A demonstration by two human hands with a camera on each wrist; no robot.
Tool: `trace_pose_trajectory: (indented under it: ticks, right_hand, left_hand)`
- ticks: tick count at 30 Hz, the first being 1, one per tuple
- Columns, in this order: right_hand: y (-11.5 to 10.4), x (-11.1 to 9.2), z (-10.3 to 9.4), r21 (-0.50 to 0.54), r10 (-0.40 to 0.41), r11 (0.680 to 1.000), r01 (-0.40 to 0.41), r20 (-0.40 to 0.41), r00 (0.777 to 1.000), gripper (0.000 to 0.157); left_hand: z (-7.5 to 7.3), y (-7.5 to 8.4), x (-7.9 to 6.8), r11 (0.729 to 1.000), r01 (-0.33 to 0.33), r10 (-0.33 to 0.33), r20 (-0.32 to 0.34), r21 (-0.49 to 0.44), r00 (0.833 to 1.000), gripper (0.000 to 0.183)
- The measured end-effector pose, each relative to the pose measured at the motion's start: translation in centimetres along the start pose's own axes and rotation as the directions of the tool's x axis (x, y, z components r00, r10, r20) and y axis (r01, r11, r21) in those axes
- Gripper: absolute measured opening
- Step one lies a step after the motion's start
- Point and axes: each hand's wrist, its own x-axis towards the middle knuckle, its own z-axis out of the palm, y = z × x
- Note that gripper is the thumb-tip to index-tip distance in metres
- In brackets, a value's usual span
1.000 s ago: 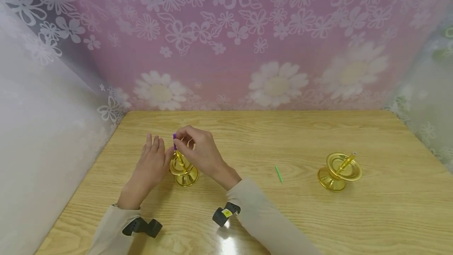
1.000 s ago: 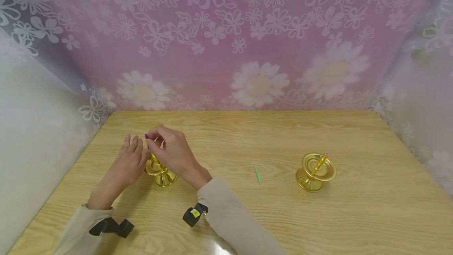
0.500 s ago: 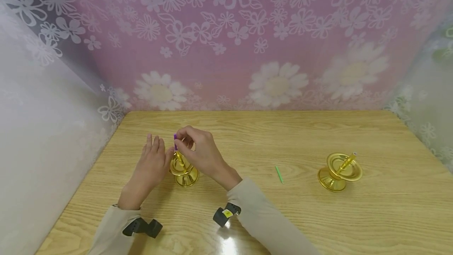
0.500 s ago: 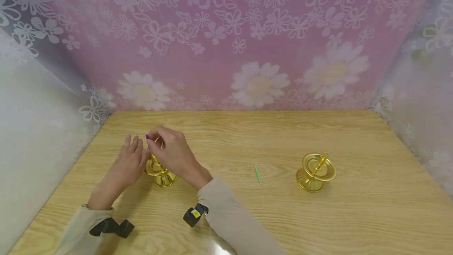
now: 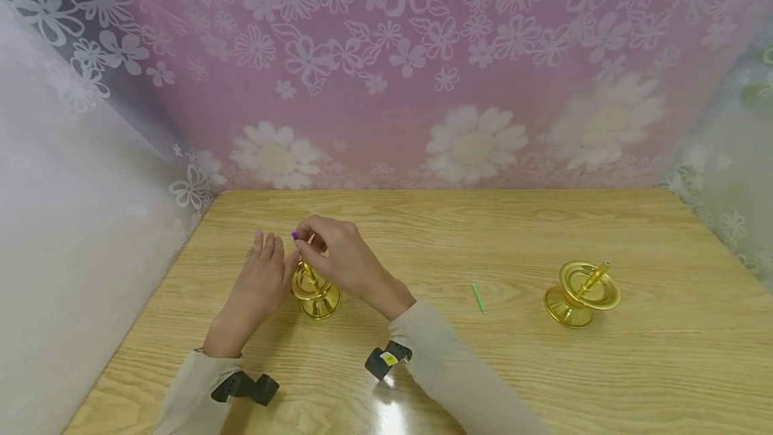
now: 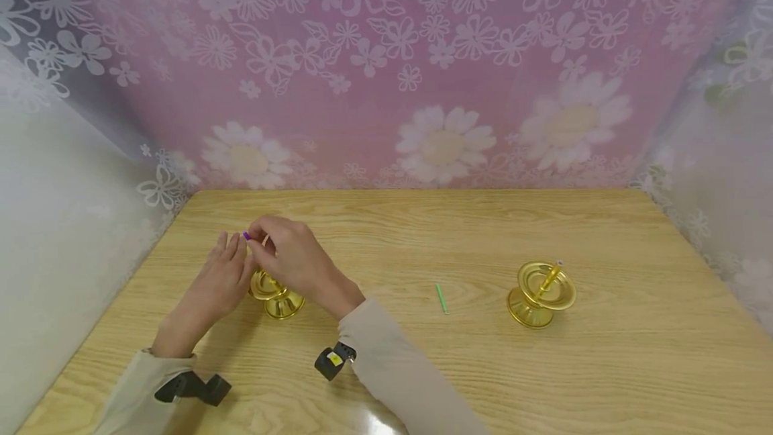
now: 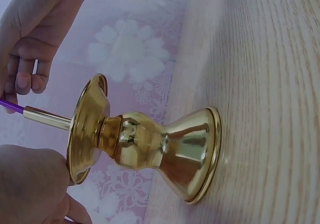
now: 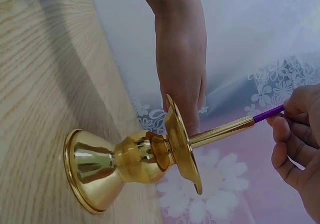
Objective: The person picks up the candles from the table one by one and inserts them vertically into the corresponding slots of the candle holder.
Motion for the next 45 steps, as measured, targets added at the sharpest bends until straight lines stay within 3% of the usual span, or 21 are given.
trace_pose_trajectory:
  ticks: [14,20,29,39,45]
  right_hand:
    - [0.7,0.4,-0.2,-0.012,-0.031,0.999,0.033,0.107,0.994,0.006]
    - [1.0,0.4,-0.1,0.0,-0.054,0.999,0.054,0.088,0.995,0.005]
    - [1.5,-0.1,0.2,0.057,-0.046,0.997,0.046,-0.002,0.999,0.007]
    - [1.6,0.0,0.3,0.034,-0.087,0.996,0.086,0.015,0.996,0.007]
    - [1.6,-0.1,0.3,0.047,-0.057,0.997,0.057,0.006,0.998,0.007]
  left_hand:
    - [0.3,0.2,-0.2,1.0,-0.001,0.002,-0.021,0.009,1.0,0.061]
    - [0.2,0.2,-0.2,0.999,-0.023,0.023,-0.037,0.023,0.999,0.058]
    - [0.0,0.2,0.0,0.999,-0.045,0.047,-0.066,0.028,0.997,0.058]
    - [0.0,0.3,-0.1,0.999,-0.024,0.026,-0.055,0.027,0.998,0.058]
    - [0.0,0.2,-0.1,0.999,-0.027,0.028,-0.051,0.027,0.998,0.059]
